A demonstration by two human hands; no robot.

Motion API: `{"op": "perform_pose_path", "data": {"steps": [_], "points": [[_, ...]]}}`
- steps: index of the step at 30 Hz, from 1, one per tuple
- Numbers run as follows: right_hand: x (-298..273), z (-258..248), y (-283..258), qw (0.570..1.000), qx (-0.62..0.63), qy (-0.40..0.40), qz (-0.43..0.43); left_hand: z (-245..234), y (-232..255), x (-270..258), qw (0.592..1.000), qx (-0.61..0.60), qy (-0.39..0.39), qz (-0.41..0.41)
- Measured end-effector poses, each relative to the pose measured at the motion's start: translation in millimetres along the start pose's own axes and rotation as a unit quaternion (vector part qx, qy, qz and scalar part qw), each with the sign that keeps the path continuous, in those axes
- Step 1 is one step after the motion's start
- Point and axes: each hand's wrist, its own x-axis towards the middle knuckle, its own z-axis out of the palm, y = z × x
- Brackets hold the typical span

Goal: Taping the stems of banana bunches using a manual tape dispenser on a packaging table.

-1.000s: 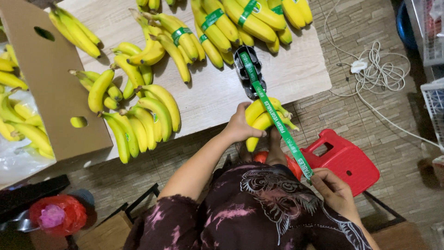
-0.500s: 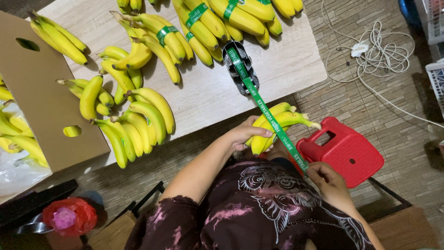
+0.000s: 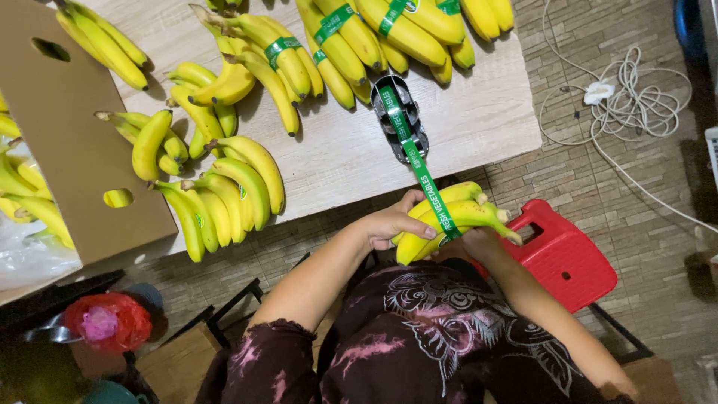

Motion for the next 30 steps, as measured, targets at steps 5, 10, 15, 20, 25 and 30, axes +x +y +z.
{"op": "perform_pose_path", "data": {"steps": [5,10,15,20,25,30], "points": [[-3,-21,-82,0.984,0.133,0.104,0.052,-13,-6,11,1.000,-0.016,0.008,-0.002],[-12,-35,-195,0.944,0.249,0.191,0.103,6,22,-10,1.000,-0.015,-0.006,0.007],[87,-60,-89,0.876,-0.132,0.141,-0.441,-15,2,2,1.000,-0.005,0.010,-0.011],[111,-61,-124,0.817,-0.182,0.128,-0.532,-29,-8,7,0.995,0.080,0.024,-0.046],[106,-53,-128,0.794,-0.201,0.140,-0.557,-14,-7,-4,0.978,0.193,0.074,-0.032],[106,-48,-122,0.790,-0.216,0.170,-0.548,-1,-27,-27,0.980,0.167,0.100,-0.049]]}}
